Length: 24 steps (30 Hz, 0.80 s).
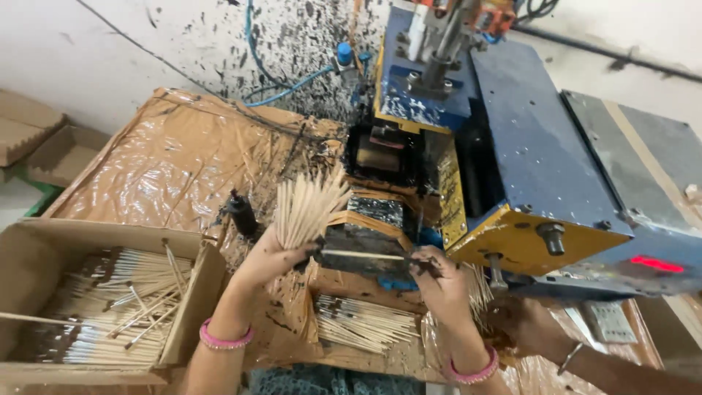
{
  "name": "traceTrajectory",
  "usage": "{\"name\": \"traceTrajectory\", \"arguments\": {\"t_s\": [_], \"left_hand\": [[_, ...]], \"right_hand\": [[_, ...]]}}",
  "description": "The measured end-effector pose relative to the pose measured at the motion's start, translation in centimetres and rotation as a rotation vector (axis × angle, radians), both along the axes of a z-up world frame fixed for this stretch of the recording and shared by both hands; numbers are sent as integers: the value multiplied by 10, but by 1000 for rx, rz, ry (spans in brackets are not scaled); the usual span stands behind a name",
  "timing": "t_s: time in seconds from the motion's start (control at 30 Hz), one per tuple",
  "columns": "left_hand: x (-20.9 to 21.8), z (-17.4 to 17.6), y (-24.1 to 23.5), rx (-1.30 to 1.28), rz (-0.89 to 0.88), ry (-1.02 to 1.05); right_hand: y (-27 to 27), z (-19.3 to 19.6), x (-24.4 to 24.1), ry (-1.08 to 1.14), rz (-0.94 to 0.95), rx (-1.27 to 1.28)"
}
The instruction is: Operating a machine to process bundles of thin wooden sticks, likely for incense production, including feeding bundles into the machine and collecting them.
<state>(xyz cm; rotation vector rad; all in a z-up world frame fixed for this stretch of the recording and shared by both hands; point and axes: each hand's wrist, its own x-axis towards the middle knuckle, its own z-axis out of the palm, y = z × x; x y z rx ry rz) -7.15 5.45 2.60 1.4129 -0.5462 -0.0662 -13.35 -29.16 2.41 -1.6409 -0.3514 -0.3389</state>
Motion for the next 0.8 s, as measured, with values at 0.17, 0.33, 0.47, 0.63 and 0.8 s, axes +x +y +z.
{"name": "traceTrajectory", "arguments": {"t_s": [0.17,0.33,0.47,0.63,0.8], "left_hand": [[68,-20,-12,-49,294,62],[82,-2,-42,15,314,400],[98,-41,-49,-170,242,354],[100,-45,-50,-234,219,316],[75,-52,-44,-259,327,349]], "right_hand": [[42,69,37,-497,-188,-830],[26,43,52,-449,-316,-1138],[26,43,42,-297,-367,-915],[-4,-7,69,-31,-432,-967],[7,13,62,-505,-279,-662]]}}
